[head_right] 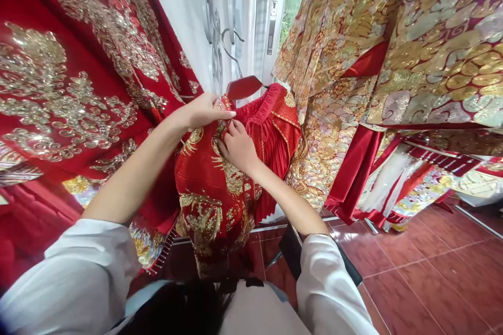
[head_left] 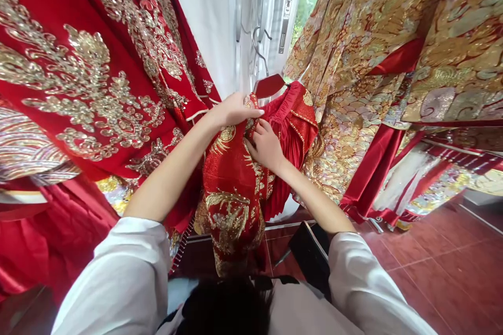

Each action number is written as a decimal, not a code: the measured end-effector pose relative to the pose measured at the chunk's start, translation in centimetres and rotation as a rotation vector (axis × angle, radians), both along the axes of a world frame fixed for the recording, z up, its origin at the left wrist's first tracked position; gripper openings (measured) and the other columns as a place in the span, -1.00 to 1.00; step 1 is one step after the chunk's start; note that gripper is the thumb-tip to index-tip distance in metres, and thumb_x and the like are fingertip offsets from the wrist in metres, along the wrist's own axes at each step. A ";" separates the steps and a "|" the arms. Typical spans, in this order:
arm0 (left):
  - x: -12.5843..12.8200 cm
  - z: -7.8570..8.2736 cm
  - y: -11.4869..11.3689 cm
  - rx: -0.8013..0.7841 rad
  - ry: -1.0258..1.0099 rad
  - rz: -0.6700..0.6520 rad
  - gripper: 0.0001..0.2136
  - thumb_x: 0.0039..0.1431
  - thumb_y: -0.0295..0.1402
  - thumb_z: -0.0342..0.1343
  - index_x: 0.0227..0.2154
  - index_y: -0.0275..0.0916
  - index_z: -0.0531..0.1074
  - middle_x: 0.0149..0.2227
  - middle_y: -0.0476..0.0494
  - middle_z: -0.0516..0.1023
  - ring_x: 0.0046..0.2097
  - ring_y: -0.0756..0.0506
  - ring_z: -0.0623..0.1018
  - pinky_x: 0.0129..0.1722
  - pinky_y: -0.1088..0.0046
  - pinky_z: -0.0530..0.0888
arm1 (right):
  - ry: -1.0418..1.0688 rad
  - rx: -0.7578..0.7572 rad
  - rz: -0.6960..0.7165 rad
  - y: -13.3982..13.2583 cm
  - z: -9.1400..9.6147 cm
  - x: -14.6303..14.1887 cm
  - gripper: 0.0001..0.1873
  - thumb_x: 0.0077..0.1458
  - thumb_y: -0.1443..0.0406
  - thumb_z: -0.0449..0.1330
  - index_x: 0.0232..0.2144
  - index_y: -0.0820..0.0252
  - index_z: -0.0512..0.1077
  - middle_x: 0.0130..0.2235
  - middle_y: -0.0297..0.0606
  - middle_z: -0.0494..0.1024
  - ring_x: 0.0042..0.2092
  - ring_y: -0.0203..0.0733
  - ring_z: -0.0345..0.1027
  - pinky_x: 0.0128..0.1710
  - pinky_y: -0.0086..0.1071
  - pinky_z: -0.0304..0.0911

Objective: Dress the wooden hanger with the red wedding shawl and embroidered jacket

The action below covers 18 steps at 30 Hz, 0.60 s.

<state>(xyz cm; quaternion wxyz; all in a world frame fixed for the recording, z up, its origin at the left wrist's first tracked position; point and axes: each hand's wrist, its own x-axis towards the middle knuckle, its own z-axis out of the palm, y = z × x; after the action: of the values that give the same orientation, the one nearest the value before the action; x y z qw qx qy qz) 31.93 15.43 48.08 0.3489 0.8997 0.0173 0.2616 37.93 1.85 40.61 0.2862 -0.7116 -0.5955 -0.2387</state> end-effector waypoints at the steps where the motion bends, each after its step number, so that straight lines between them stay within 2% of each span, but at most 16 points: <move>1: 0.0 0.2 0.2 -0.031 0.044 -0.041 -0.82 -0.03 -0.32 0.20 -0.54 -0.33 0.36 -0.59 -0.06 0.31 -0.44 -0.10 0.47 -0.32 0.25 0.45 | 0.004 -0.046 0.044 -0.5 1.2 0.9 -0.68 0.20 0.22 0.03 -0.34 0.31 0.50 -0.07 -0.03 0.49 0.13 -0.02 0.20 0.16 -0.13 0.16; 3: -0.3 0.4 0.7 -0.099 0.068 -0.132 -0.85 -0.03 -0.33 0.17 -0.48 -0.34 0.40 -0.55 -0.09 0.39 -0.39 -0.12 0.51 -0.29 0.24 0.47 | 0.036 -0.032 0.096 -1.7 4.0 3.8 -0.67 0.22 0.20 0.00 -0.30 0.26 0.50 -0.08 -0.10 0.50 0.07 -0.09 0.28 0.09 -0.17 0.22; 6: -0.7 0.4 1.3 -0.183 0.090 -0.187 -0.83 -0.05 -0.33 0.16 -0.41 -0.34 0.44 -0.48 -0.12 0.48 -0.34 -0.14 0.54 -0.27 0.22 0.50 | 0.063 0.230 -0.065 -2.8 7.2 9.5 -0.65 0.25 0.18 -0.06 -0.13 0.23 0.44 0.00 -0.11 0.46 0.09 -0.10 0.26 0.13 -0.13 0.15; 9: -1.1 0.8 1.5 -0.228 0.142 -0.135 -0.82 -0.08 -0.36 0.18 -0.40 -0.36 0.45 -0.46 -0.14 0.50 -0.35 -0.15 0.55 -0.28 0.20 0.51 | 0.093 0.227 -0.153 -3.0 7.8 13.7 -0.62 0.25 0.18 -0.08 -0.13 0.27 0.43 -0.05 -0.09 0.49 0.00 -0.10 0.32 0.07 -0.16 0.17; 11: -1.2 1.5 1.7 -0.246 0.207 -0.065 -0.82 -0.10 -0.38 0.19 -0.40 -0.37 0.45 -0.46 -0.15 0.50 -0.35 -0.15 0.55 -0.25 0.19 0.51 | 0.110 0.186 -0.188 -3.0 7.2 14.4 -0.59 0.26 0.17 -0.10 -0.18 0.30 0.46 -0.16 -0.11 0.52 -0.12 -0.13 0.36 -0.02 -0.22 0.21; 14: -1.0 3.5 2.5 -0.210 0.327 0.020 -0.75 -0.17 -0.39 0.24 -0.37 -0.42 0.45 -0.52 -0.13 0.45 -0.29 -0.17 0.54 -0.18 0.19 0.47 | 0.138 0.183 -0.267 -3.1 6.2 13.2 -0.57 0.23 0.12 -0.07 -0.29 0.29 0.49 -0.33 -0.18 0.52 -0.26 -0.17 0.35 -0.17 -0.30 0.21; 18: -0.4 6.0 3.4 -0.115 0.473 -0.006 -0.61 -0.22 -0.27 0.29 -0.30 -0.42 0.48 -0.52 -0.12 0.45 -0.19 -0.21 0.52 -0.16 0.26 0.43 | 0.136 0.162 -0.345 -2.8 6.1 11.0 -0.56 0.17 0.06 0.01 -0.47 0.26 0.46 -0.48 -0.23 0.42 -0.36 -0.19 0.28 -0.28 -0.34 0.16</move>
<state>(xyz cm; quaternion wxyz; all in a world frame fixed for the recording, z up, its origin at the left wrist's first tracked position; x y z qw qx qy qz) 31.57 18.85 54.08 0.3864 0.9148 0.1104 0.0413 48.95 -0.92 46.76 0.3369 -0.7922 -0.4231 -0.2828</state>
